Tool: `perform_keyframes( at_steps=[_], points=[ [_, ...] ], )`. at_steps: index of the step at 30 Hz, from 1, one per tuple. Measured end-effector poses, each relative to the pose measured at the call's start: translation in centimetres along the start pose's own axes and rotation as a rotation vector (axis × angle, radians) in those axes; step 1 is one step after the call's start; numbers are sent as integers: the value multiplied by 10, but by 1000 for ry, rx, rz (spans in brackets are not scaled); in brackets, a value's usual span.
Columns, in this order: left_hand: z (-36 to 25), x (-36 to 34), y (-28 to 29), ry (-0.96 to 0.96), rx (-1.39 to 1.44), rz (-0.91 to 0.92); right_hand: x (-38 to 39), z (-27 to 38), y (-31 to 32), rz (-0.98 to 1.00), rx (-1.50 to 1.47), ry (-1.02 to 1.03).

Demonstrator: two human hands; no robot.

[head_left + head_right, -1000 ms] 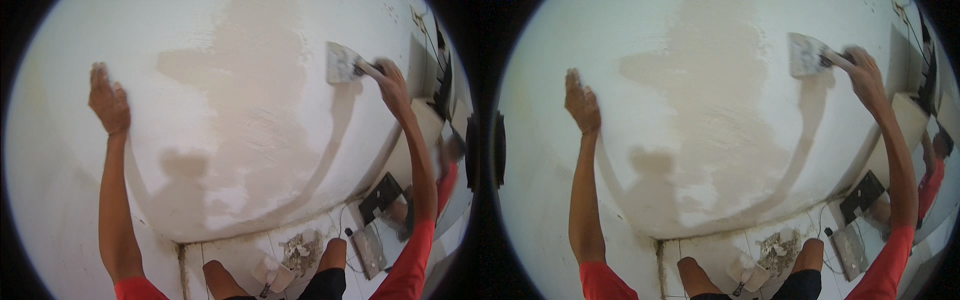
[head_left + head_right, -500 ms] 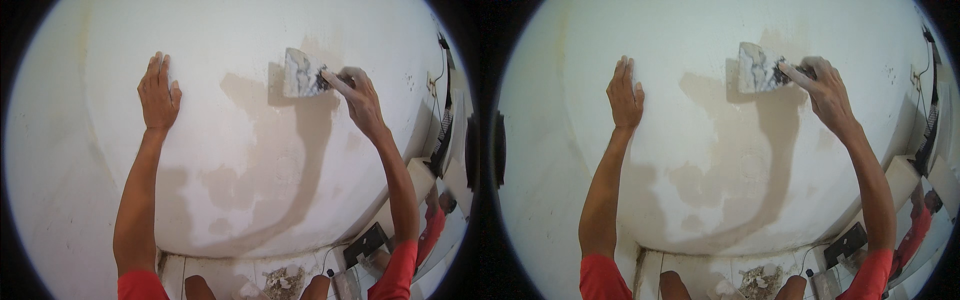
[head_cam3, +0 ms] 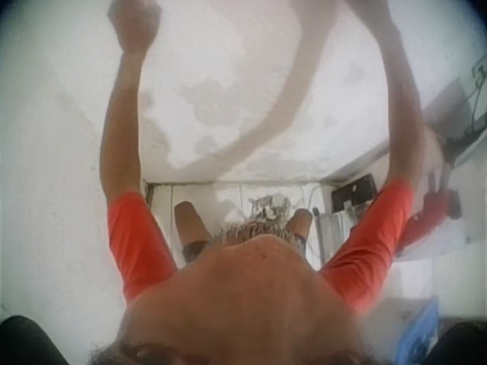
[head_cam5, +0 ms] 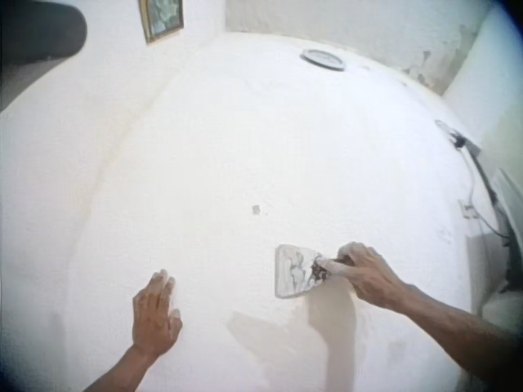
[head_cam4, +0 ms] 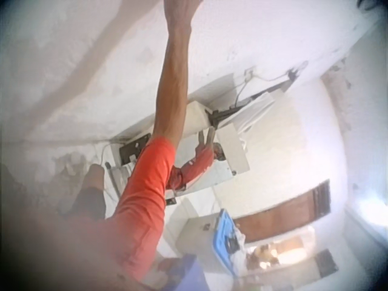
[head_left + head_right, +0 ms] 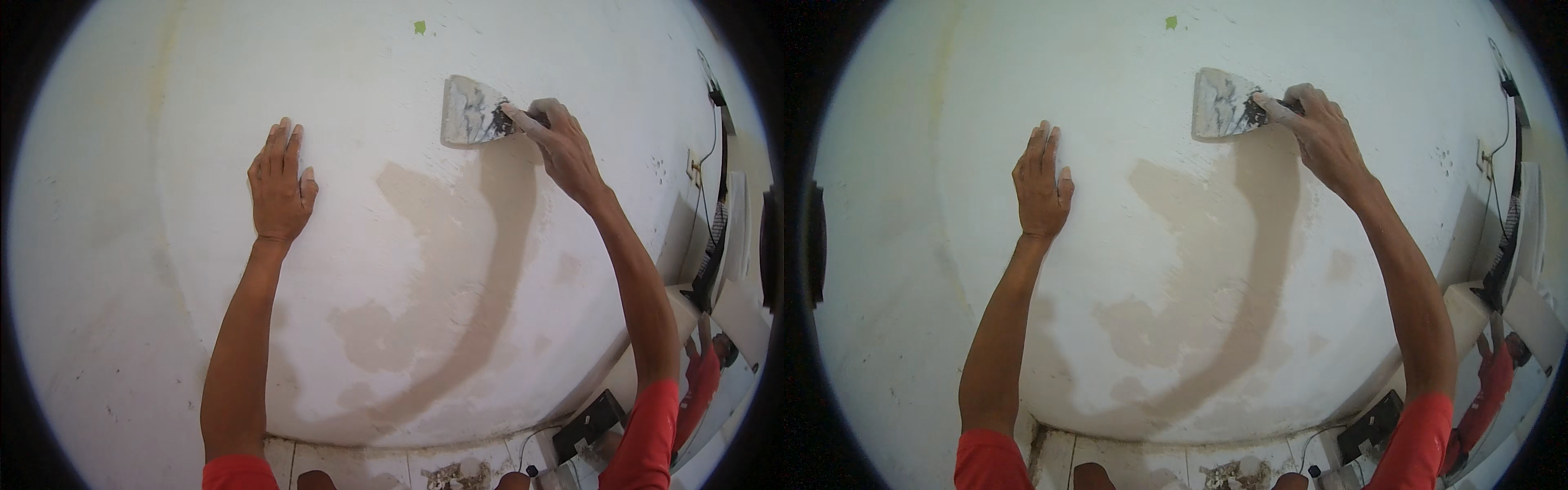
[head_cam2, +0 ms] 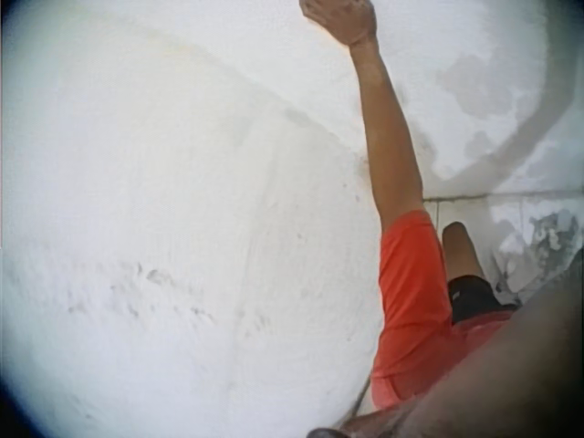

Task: The person applies a white plaster-like material to a wall using a putty knife and smooths it out across a large patch, occasionally collecting more material from a container on the floor.

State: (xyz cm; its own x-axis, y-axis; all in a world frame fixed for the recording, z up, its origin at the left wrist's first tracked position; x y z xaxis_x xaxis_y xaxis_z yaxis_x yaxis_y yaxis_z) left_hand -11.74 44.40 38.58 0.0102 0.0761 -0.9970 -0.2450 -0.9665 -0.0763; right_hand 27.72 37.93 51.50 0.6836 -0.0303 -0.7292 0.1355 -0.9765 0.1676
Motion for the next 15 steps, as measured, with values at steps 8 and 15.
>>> perform_keyframes(
  at_steps=[8, 15],
  points=[
    [-4, -4, 2, 7, -6, 17, -51, 7, -3, -176, -102, -83],
    [-4, -5, 4, 1, -16, 26, -112, -11, -26, -82, 118, -39]
  ],
)
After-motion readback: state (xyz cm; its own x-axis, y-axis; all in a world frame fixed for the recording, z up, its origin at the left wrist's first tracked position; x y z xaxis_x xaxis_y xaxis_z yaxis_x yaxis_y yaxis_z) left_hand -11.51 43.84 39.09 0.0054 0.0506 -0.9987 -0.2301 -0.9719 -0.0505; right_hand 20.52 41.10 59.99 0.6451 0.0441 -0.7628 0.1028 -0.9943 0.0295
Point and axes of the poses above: each hand's wrist, its own x-axis away from the middle knuckle, its own y-axis out of the back of the hand, z = x × y, the point moved 1 cm from there along -x, towards the middle knuckle, and after that the axes turned 4 degrees about y, right-handed, at the moved point
